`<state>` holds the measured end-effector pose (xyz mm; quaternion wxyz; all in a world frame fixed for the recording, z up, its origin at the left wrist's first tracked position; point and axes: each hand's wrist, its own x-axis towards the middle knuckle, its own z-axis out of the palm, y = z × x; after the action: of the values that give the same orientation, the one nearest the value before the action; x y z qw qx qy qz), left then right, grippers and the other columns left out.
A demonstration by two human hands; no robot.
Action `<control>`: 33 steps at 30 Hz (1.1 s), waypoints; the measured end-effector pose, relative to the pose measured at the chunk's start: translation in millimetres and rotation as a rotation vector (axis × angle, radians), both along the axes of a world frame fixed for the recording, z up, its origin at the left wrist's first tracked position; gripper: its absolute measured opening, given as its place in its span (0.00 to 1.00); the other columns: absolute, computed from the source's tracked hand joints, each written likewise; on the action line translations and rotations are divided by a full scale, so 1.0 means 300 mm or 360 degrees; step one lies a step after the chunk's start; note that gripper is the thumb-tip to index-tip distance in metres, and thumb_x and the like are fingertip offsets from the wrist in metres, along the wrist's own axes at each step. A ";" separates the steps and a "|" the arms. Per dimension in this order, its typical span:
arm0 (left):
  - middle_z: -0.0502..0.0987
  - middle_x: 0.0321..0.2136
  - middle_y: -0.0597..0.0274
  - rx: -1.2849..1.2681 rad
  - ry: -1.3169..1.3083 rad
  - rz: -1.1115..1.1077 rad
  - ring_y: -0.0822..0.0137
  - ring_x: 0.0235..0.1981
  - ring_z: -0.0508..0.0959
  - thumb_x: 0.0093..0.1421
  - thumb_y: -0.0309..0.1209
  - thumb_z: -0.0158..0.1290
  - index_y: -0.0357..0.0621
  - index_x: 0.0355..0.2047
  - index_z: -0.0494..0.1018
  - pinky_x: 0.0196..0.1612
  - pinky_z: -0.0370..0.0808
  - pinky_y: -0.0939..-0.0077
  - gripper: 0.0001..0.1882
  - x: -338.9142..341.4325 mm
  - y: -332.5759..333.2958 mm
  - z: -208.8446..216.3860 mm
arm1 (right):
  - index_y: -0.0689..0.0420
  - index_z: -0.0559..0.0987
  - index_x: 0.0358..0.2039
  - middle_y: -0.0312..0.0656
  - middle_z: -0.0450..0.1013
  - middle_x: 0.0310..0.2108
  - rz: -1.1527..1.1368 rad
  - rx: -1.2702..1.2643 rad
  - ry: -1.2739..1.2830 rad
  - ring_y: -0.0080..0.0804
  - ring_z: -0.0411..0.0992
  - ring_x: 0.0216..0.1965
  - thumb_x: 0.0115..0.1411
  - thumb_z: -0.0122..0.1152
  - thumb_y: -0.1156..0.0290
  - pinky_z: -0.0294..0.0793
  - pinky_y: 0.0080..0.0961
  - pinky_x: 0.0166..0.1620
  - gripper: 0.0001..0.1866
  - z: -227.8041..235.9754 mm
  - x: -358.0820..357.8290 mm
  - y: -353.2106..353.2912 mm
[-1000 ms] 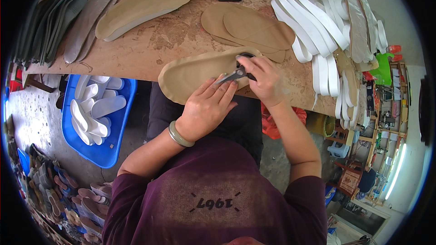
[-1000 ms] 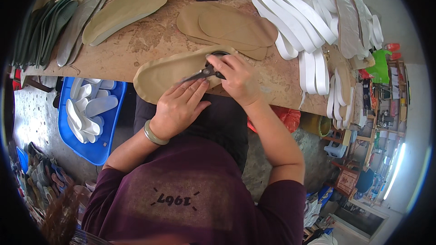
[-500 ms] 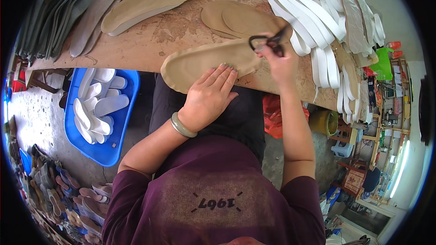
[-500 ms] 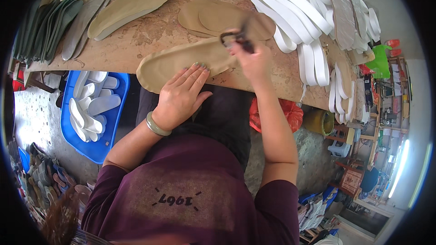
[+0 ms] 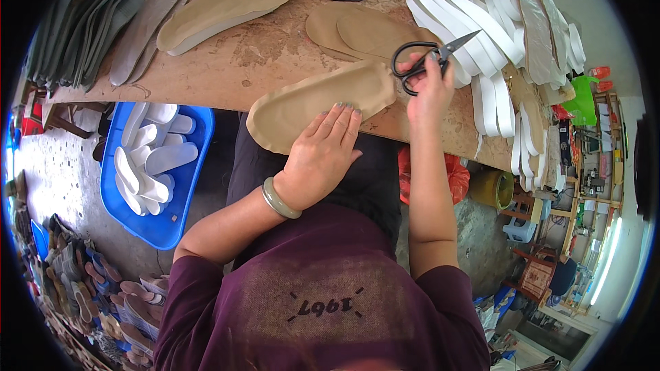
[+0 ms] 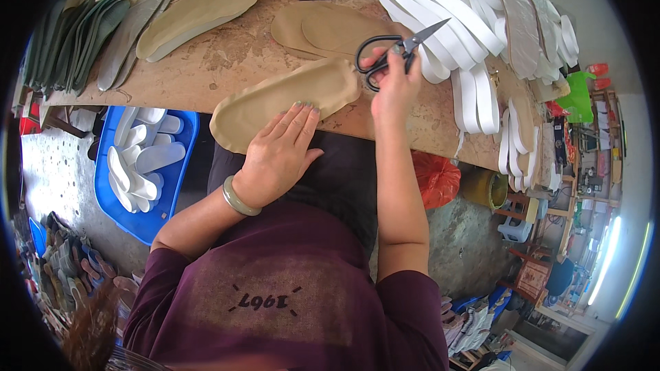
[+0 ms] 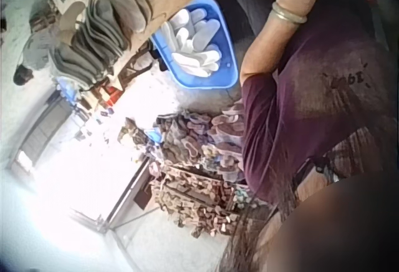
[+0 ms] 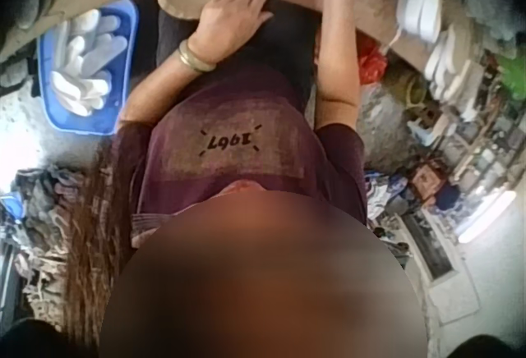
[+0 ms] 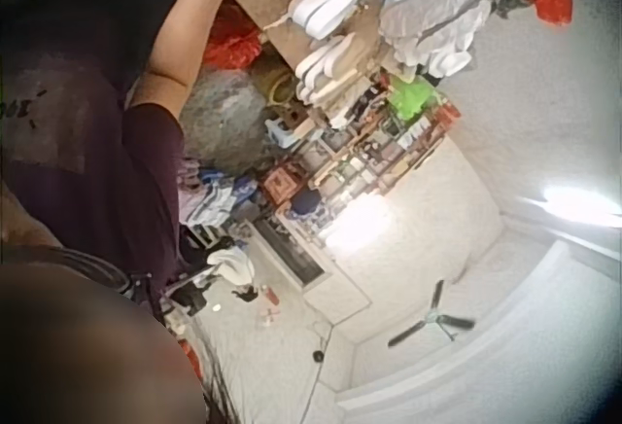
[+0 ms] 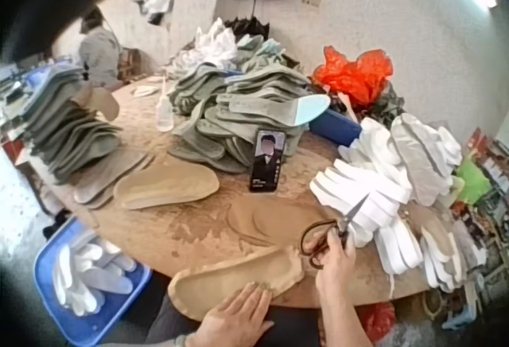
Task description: Cutting and trimming excess material from shoe insoles using scissors.
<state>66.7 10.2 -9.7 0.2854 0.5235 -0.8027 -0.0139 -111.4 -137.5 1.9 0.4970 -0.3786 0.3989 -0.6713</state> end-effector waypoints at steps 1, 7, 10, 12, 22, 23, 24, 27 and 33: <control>0.73 0.55 0.49 0.0049 0.0007 -0.0014 0.55 0.58 0.73 0.53 0.38 0.63 0.35 0.56 0.69 0.59 0.71 0.63 0.33 -0.002 0.004 0.010 | 0.63 0.67 0.54 0.46 0.76 0.35 -0.0016 -0.0058 0.0069 0.34 0.78 0.29 0.63 0.53 0.81 0.80 0.30 0.35 0.19 0.023 -0.015 0.007; 0.72 0.55 0.48 0.0046 -0.0012 0.0019 0.54 0.58 0.72 0.53 0.40 0.62 0.35 0.57 0.68 0.62 0.67 0.59 0.34 -0.039 -0.039 0.095 | 0.64 0.69 0.58 0.46 0.77 0.39 0.0212 -0.0185 0.0432 0.34 0.79 0.36 0.63 0.52 0.84 0.79 0.28 0.43 0.21 0.136 0.003 0.074; 0.72 0.56 0.49 0.0028 -0.0103 0.0026 0.54 0.59 0.71 0.53 0.40 0.62 0.35 0.57 0.67 0.64 0.64 0.58 0.34 -0.065 -0.053 0.024 | 0.62 0.72 0.54 0.42 0.78 0.35 0.0313 -0.0370 0.0893 0.27 0.79 0.31 0.64 0.53 0.80 0.79 0.24 0.37 0.17 0.047 0.049 0.091; 0.72 0.56 0.49 0.0044 -0.0067 0.0004 0.54 0.60 0.70 0.54 0.40 0.62 0.36 0.57 0.67 0.64 0.64 0.58 0.34 -0.065 -0.053 0.012 | 0.62 0.72 0.53 0.43 0.78 0.31 0.0209 -0.0547 0.1441 0.24 0.77 0.28 0.65 0.54 0.79 0.78 0.24 0.33 0.16 -0.015 0.041 0.081; 0.72 0.57 0.51 0.0068 -0.0057 -0.0011 0.55 0.61 0.70 0.55 0.40 0.61 0.37 0.58 0.67 0.65 0.64 0.59 0.34 -0.055 -0.055 0.015 | 0.64 0.71 0.54 0.38 0.73 0.29 0.0164 -0.0588 0.1340 0.23 0.74 0.27 0.66 0.54 0.78 0.76 0.22 0.32 0.17 0.011 -0.009 0.029; 0.72 0.57 0.51 0.0065 -0.0056 -0.0038 0.55 0.61 0.70 0.55 0.40 0.61 0.37 0.58 0.67 0.65 0.64 0.59 0.34 -0.060 -0.059 0.018 | 0.65 0.70 0.55 0.38 0.73 0.28 0.0091 -0.0538 0.1244 0.23 0.74 0.27 0.66 0.54 0.78 0.76 0.21 0.32 0.17 -0.019 -0.061 0.007; 0.71 0.58 0.51 0.0067 -0.0042 -0.0033 0.55 0.61 0.69 0.55 0.40 0.61 0.37 0.58 0.67 0.65 0.64 0.59 0.34 -0.059 -0.068 0.011 | 0.65 0.70 0.55 0.38 0.74 0.28 0.0050 -0.0501 0.1138 0.22 0.74 0.27 0.66 0.54 0.78 0.76 0.21 0.32 0.17 -0.021 -0.074 -0.015; 0.71 0.58 0.50 0.0090 -0.0036 -0.0008 0.55 0.61 0.69 0.55 0.40 0.61 0.37 0.58 0.67 0.65 0.64 0.59 0.33 -0.046 -0.050 0.014 | 0.64 0.70 0.56 0.37 0.73 0.27 0.0001 -0.0537 0.0894 0.21 0.73 0.26 0.66 0.56 0.76 0.76 0.19 0.33 0.18 0.112 -0.038 0.002; 0.71 0.57 0.51 0.0087 -0.0027 -0.0037 0.54 0.61 0.70 0.55 0.39 0.60 0.37 0.58 0.67 0.64 0.64 0.58 0.33 -0.055 -0.057 0.013 | 0.63 0.70 0.57 0.41 0.74 0.30 0.0105 -0.0334 0.1000 0.22 0.72 0.26 0.66 0.55 0.77 0.76 0.21 0.34 0.19 -0.026 -0.052 0.003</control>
<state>50.1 -6.9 -5.7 0.2640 0.5217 -0.8105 -0.0346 -126.9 -136.7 -5.8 0.3293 -0.6289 0.4488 -0.5428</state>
